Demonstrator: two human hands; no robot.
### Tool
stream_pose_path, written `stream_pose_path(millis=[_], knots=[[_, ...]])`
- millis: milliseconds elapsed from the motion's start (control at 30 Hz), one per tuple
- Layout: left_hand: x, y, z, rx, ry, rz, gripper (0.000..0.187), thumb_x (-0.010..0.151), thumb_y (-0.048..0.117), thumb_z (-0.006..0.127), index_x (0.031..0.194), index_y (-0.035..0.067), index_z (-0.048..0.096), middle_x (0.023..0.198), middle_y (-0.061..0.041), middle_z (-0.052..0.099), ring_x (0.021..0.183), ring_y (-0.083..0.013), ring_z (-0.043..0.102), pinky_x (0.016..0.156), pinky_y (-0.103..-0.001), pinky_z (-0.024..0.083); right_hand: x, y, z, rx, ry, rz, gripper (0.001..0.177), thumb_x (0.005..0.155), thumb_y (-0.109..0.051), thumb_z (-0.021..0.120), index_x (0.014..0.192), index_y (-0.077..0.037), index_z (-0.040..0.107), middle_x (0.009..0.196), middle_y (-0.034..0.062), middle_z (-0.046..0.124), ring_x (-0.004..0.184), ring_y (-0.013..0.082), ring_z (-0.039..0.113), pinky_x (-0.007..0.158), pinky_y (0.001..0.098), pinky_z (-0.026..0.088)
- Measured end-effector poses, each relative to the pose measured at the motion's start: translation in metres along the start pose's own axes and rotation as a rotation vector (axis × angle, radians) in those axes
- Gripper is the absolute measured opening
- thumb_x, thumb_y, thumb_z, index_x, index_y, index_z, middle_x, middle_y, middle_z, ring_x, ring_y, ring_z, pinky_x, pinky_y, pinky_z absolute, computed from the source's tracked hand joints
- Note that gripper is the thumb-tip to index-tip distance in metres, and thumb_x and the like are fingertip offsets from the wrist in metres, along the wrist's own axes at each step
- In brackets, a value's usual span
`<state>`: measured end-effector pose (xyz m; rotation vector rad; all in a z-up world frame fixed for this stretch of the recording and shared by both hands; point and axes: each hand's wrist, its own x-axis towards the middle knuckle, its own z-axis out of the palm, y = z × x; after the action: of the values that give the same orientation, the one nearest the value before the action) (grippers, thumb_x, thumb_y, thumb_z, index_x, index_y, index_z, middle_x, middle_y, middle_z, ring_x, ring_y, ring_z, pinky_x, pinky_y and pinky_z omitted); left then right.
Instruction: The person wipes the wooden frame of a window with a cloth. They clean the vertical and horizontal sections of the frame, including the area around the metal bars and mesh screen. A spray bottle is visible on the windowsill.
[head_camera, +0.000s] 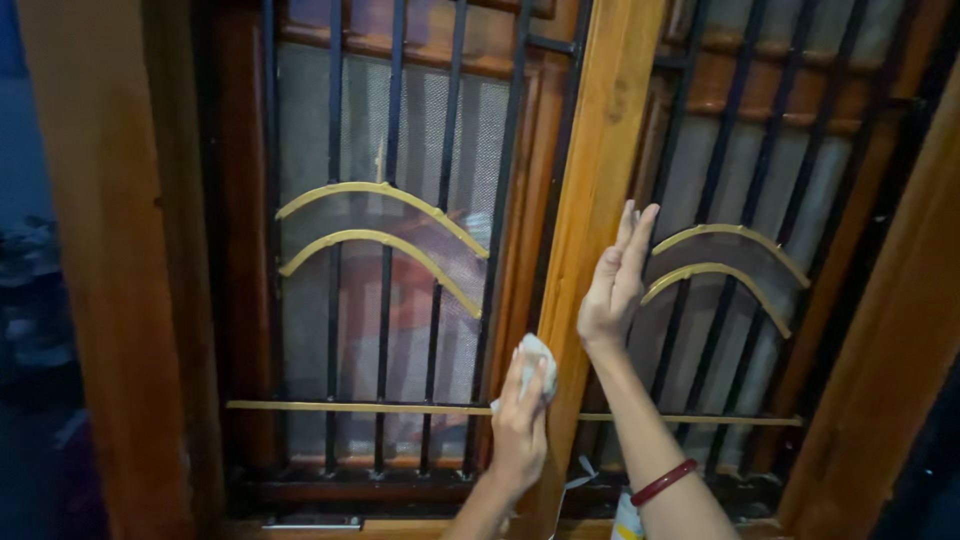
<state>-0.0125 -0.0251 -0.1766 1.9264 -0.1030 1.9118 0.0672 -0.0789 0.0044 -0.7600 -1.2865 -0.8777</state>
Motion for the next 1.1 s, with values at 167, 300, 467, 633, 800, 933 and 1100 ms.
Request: stream_pose_path(millis=[167, 300, 467, 633, 800, 933, 1100], knots=[[-0.023, -0.005, -0.001, 0.055, -0.045, 0.024, 0.071, 0.08, -0.018, 0.049, 0.149, -0.001, 0.05, 0.157, -0.034, 0.04, 0.147, -0.0512, 0.04, 0.118, -0.05, 0.036, -0.003, 0.001, -0.003, -0.024, -0.009, 0.016, 0.057, 0.119, -0.022, 0.028, 0.168, -0.002, 0.007, 0.174, 0.0221, 0.026, 0.164, 0.0294, 0.026, 0.132, 0.0372, 0.022], [-0.034, -0.006, -0.005, 0.082, -0.114, -0.012, 0.082, 0.071, -0.022, 0.048, 0.15, -0.002, 0.046, 0.157, -0.034, 0.038, 0.147, -0.0517, 0.037, 0.119, -0.05, 0.035, -0.002, 0.001, -0.001, -0.034, -0.007, 0.021, 0.056, 0.119, -0.02, 0.028, 0.168, -0.003, 0.007, 0.175, 0.0219, 0.024, 0.164, 0.0293, 0.026, 0.131, 0.0364, 0.026], [-0.067, -0.008, -0.015, 0.09, -0.166, -0.041, 0.082, 0.072, -0.023, 0.048, 0.151, -0.001, 0.047, 0.159, -0.033, 0.038, 0.148, -0.0511, 0.037, 0.121, -0.05, 0.033, -0.001, -0.002, 0.0, -0.046, -0.001, 0.025, 0.056, 0.119, -0.019, 0.028, 0.168, -0.003, 0.007, 0.174, 0.0226, 0.025, 0.164, 0.0299, 0.026, 0.131, 0.0364, 0.026], [-0.121, -0.029, -0.025, 0.107, -0.307, -0.15, 0.078, 0.076, -0.021, 0.049, 0.151, 0.0, 0.049, 0.16, -0.034, 0.033, 0.146, -0.0507, 0.036, 0.118, -0.049, 0.034, -0.003, -0.006, 0.001, -0.072, 0.005, 0.049, 0.056, 0.119, -0.022, 0.028, 0.168, -0.003, 0.007, 0.174, 0.0224, 0.027, 0.164, 0.0309, 0.027, 0.132, 0.0384, 0.025], [-0.18, -0.08, -0.015, 0.138, -0.355, -0.12, 0.065, 0.087, -0.012, 0.05, 0.15, 0.003, 0.052, 0.159, -0.032, 0.037, 0.147, -0.0467, 0.041, 0.119, -0.046, 0.038, -0.005, -0.009, 0.002, -0.101, 0.005, 0.049, 0.057, 0.119, -0.026, 0.029, 0.167, -0.003, 0.01, 0.173, 0.0225, 0.026, 0.163, 0.0326, 0.027, 0.134, 0.0399, 0.024], [-0.223, -0.118, -0.006, 0.396, -0.562, -0.016, 0.048, 0.102, 0.006, 0.051, 0.15, 0.008, 0.056, 0.16, -0.026, 0.042, 0.147, -0.0418, 0.044, 0.113, -0.047, 0.037, -0.008, -0.01, 0.001, -0.14, 0.005, 0.04, 0.056, 0.119, -0.025, 0.029, 0.167, -0.002, 0.012, 0.173, 0.0229, 0.025, 0.162, 0.0336, 0.027, 0.133, 0.0408, 0.026], [-0.233, -0.132, -0.006, 0.352, -0.654, -0.193, 0.035, 0.111, 0.023, 0.056, 0.137, 0.0, 0.063, 0.141, -0.027, 0.061, 0.132, -0.0418, 0.06, 0.109, -0.05, 0.048, -0.009, -0.01, 0.001, -0.236, 0.008, 0.019, 0.054, 0.118, -0.024, 0.03, 0.166, -0.001, 0.017, 0.171, 0.0229, 0.028, 0.161, 0.0349, 0.029, 0.132, 0.042, 0.027]])
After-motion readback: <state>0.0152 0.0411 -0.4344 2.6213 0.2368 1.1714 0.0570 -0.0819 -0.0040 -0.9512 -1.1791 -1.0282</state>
